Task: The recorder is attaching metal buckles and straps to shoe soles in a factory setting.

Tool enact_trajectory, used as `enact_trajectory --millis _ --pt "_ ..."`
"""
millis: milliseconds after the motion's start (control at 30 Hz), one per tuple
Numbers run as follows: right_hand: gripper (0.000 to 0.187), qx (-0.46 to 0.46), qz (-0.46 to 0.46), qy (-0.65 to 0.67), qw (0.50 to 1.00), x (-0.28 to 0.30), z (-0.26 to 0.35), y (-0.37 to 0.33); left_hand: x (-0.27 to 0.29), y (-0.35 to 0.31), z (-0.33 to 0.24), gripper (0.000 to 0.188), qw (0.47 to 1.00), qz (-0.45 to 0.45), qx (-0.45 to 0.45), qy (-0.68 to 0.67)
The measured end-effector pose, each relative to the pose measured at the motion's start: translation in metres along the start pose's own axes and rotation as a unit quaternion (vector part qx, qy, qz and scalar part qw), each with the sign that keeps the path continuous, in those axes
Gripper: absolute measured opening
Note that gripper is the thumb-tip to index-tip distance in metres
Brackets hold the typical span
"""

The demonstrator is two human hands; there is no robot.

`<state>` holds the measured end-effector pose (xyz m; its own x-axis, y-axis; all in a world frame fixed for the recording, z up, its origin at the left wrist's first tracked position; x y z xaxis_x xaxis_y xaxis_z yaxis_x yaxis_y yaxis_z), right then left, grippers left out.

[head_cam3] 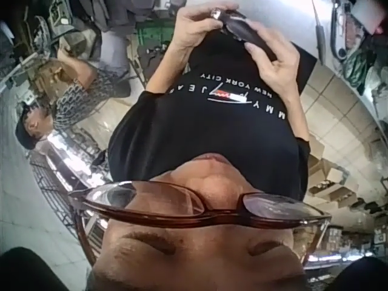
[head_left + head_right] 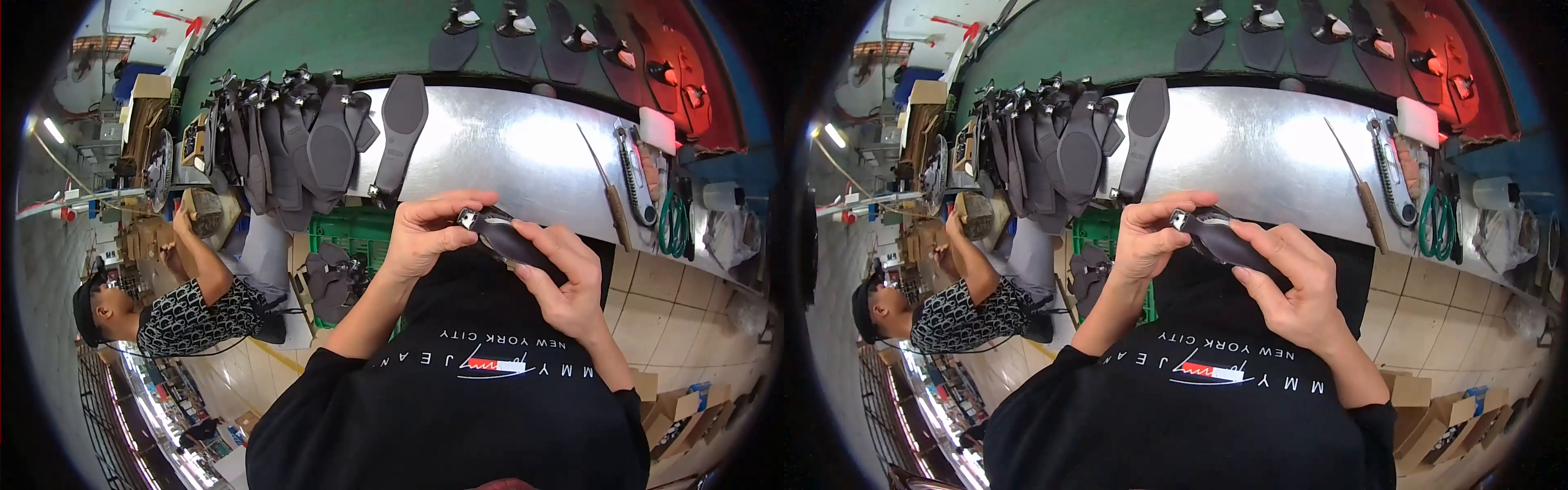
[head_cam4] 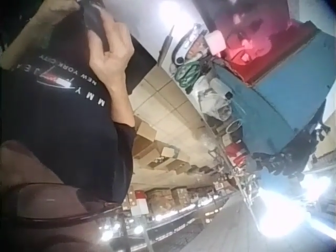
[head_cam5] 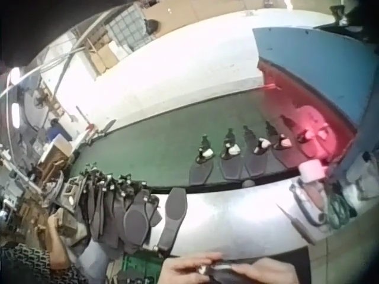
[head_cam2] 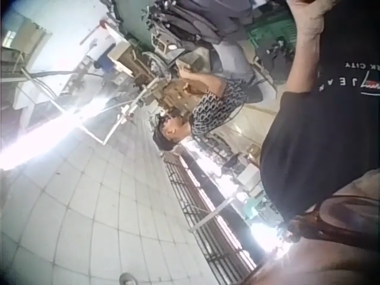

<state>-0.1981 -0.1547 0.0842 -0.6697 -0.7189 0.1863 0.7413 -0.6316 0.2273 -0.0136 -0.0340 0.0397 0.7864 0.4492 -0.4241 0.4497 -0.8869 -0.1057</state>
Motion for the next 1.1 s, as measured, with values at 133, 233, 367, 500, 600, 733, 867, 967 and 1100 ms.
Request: enact_trajectory --millis 133,233,367,500,600,733,867,967,1100 --pt "0.044 0.028 0.004 -0.032 0.999 0.000 0.003 0.003 -0.003 -0.001 -0.003 0.037 0.997 0.046 -0.053 0.035" --pt "0.044 0.030 0.010 -0.054 0.998 0.001 0.004 0.003 -0.001 0.000 0.000 0.039 0.991 0.084 -0.091 0.039" --pt "0.044 0.042 0.001 -0.070 0.997 0.000 0.004 0.003 -0.001 -0.003 0.000 0.037 0.994 0.084 -0.064 0.043" --pt "0.041 0.069 -0.018 -0.078 0.994 0.000 0.003 0.002 -0.002 -0.005 0.001 0.037 0.996 0.065 -0.043 0.031" --pt "0.040 0.089 -0.032 -0.074 0.993 -0.002 -0.002 0.000 -0.002 -0.004 0.004 0.038 0.996 0.061 -0.053 0.040" --pt "0.038 0.093 -0.037 -0.073 0.992 -0.003 -0.002 -0.001 -0.003 -0.003 0.003 0.042 0.991 0.090 -0.080 0.056" --pt "0.038 0.080 -0.020 -0.100 0.991 -0.002 -0.001 -0.002 -0.009 -0.002 -0.009 0.044 0.981 0.117 -0.100 0.118" --pt "0.039 0.078 -0.001 -0.121 0.990 -0.001 0.003 -0.001 -0.010 -0.002 -0.012 0.045 0.977 0.137 -0.101 0.127" --pt "0.041 0.069 0.017 -0.134 0.988 -0.001 0.003 -0.001 -0.011 -0.003 -0.013 0.042 0.968 0.145 -0.113 0.172"
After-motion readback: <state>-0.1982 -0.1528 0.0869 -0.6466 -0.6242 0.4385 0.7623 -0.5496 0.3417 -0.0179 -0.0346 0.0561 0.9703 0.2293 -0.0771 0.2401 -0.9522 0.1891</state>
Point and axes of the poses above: each hand's wrist, its own y-axis towards the middle knuckle, its own x-axis out of the back of the hand, z = x × y, the point moved 2 cm from there along y, towards the middle knuckle, and after that the axes turned 6 degrees about -z, right-handed, at the moved point
